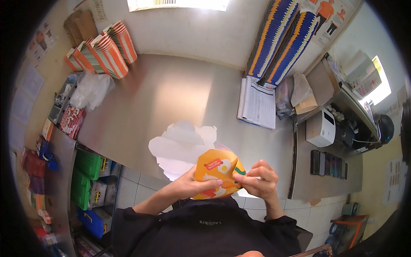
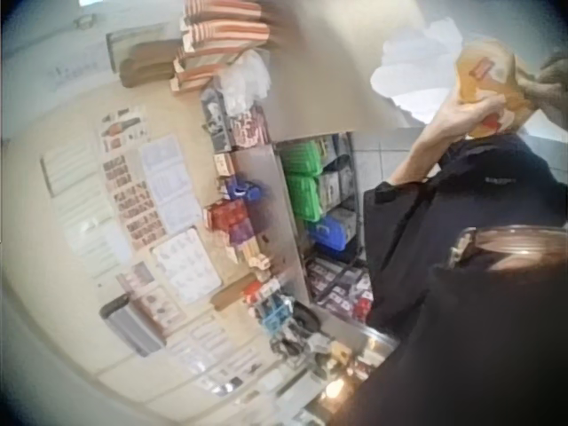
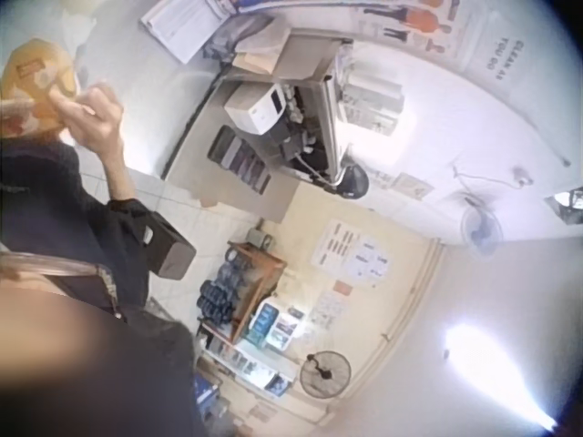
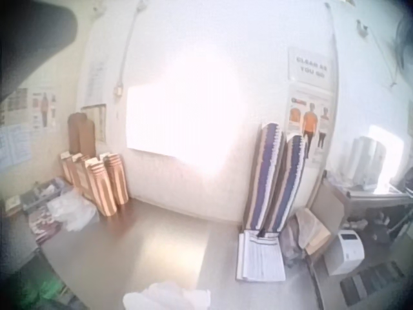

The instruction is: The person assembles multiple flat-packed paper food boxes by folding and interlocking the flaps on a stainless steel counter. Then the person moves to a stove and stirs scrambled eggs in a pan with a spatula.

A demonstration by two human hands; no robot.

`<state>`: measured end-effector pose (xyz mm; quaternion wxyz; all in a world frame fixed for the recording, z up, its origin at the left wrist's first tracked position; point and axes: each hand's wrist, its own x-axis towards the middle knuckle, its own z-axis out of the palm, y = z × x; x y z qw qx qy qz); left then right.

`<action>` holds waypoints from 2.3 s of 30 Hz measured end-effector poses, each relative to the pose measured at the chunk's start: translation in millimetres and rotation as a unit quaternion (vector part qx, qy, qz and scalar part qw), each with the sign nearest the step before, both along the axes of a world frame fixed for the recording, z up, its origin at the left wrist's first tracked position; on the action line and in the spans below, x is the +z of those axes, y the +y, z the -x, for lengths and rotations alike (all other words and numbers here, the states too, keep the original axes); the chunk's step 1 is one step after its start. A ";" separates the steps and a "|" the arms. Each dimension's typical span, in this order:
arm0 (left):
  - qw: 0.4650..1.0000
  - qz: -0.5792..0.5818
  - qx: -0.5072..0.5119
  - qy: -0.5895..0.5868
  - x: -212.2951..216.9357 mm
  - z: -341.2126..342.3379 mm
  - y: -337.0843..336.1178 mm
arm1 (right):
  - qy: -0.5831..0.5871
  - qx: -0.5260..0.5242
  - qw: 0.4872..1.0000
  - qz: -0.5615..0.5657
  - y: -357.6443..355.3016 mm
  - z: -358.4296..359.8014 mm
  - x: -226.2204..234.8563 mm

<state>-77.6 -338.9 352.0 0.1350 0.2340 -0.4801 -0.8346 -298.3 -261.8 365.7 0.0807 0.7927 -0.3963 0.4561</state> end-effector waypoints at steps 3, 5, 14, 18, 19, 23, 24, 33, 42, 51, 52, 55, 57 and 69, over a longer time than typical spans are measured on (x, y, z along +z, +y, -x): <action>0.999 0.012 -0.037 0.001 -0.8 2.2 1.4 | 0.030 0.105 0.990 -0.088 0.6 14.8 10.7; 0.998 -0.015 -0.059 0.030 -5.8 5.2 2.7 | 0.046 0.142 0.983 -0.106 2.4 21.0 19.4; 0.984 0.138 -0.116 0.011 -7.5 10.0 -16.9 | 0.003 0.150 0.909 -0.389 -11.2 32.6 36.0; 0.950 0.241 -0.183 -0.082 0.4 16.9 -26.1 | 0.050 0.135 0.845 -0.514 -25.9 33.4 20.1; 0.941 0.272 -0.185 -0.085 0.5 19.1 -25.4 | 0.142 0.169 0.835 -0.504 -29.8 31.0 13.6; 0.961 0.259 -0.099 -0.002 -5.2 18.4 -30.9 | 0.060 0.214 0.877 -0.425 -23.4 32.9 -0.4; 0.973 0.207 -0.100 -0.001 -7.8 15.9 -34.0 | 0.047 0.209 0.882 -0.419 -20.3 35.4 -2.9; 0.874 0.473 0.065 -0.091 -21.7 1.0 -14.0 | -0.243 -0.299 0.877 -0.287 -21.5 24.7 -20.4; 0.752 0.613 0.241 0.014 -42.3 27.0 -6.4 | -0.253 -0.021 0.910 -0.329 -3.4 -18.6 -44.7; 0.980 0.125 0.152 0.040 -31.7 -3.8 10.8 | -0.151 -0.013 0.980 -0.128 3.4 -0.7 -44.1; 0.982 0.134 0.133 0.023 -28.8 -4.1 12.7 | -0.150 0.003 0.976 -0.157 4.1 -0.6 -45.4; 0.984 0.072 0.161 0.017 -26.3 7.1 19.9 | -0.242 -0.032 0.954 -0.173 3.4 -5.4 -53.3; 0.974 0.040 0.221 0.024 -30.3 24.0 26.5 | -0.347 -0.045 0.894 -0.280 -1.8 -12.8 -60.8; 0.916 -0.177 0.337 0.127 -54.8 58.8 18.6 | -0.462 -0.124 0.834 -0.276 -20.8 -40.5 -82.0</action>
